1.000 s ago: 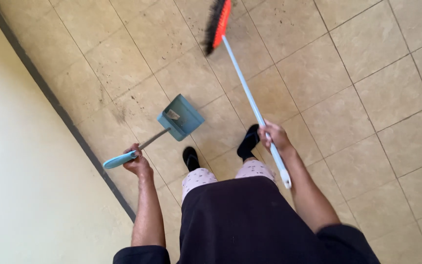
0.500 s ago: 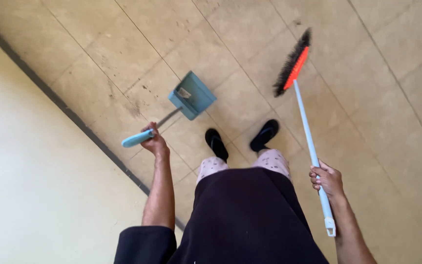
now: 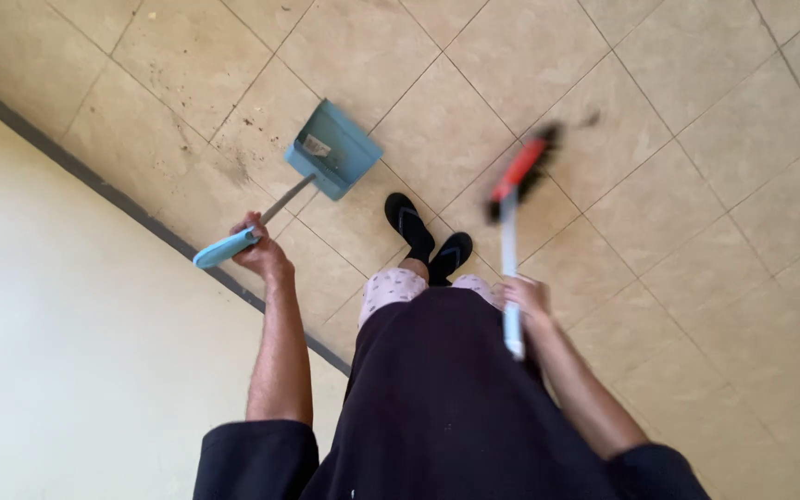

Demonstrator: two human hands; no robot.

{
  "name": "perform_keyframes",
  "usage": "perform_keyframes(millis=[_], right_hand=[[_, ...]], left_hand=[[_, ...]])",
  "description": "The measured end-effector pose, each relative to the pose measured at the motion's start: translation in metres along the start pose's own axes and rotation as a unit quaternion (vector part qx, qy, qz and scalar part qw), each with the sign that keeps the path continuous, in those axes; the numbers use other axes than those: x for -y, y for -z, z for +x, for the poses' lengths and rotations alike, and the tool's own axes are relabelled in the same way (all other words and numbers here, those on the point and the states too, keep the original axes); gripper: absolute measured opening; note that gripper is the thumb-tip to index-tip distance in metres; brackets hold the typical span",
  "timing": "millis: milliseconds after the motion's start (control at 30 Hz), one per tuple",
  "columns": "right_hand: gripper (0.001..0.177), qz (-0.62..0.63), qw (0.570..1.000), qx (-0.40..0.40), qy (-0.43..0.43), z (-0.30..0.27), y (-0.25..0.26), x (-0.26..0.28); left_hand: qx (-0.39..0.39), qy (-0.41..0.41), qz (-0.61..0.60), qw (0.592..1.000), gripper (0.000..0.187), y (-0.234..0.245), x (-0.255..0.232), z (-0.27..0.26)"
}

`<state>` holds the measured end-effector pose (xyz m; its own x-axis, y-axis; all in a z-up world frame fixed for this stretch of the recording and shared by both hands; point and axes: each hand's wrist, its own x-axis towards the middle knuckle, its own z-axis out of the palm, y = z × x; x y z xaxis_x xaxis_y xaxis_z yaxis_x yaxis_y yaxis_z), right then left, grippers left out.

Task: Sweeping dirt and debris from a tiled floor into a dustpan.

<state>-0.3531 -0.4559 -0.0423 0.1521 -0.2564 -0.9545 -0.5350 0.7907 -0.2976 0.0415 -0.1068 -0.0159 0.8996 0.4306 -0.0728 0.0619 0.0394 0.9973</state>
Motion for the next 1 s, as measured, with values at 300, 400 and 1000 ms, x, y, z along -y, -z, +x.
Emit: perform_keyframes(millis=[300,400,1000], right_hand=[[0.006,0.099,0.970,0.222,-0.024,0.018,-0.150,0.090],[0.026,0.121,0.957,0.262,-0.002,-0.031,-0.120,0.117],[0.011,-0.024,0.995,0.006,0.096,-0.065,0.039,0.044]], left_hand=[[0.055,0.012,0.011,0.998,0.013,0.023,-0.012,-0.006],[0.047,0.002,0.012,0.999,0.014,0.019,-0.028,-0.014],[0.030,0.007,-0.028,0.999,0.010,0.023,-0.005,-0.018]])
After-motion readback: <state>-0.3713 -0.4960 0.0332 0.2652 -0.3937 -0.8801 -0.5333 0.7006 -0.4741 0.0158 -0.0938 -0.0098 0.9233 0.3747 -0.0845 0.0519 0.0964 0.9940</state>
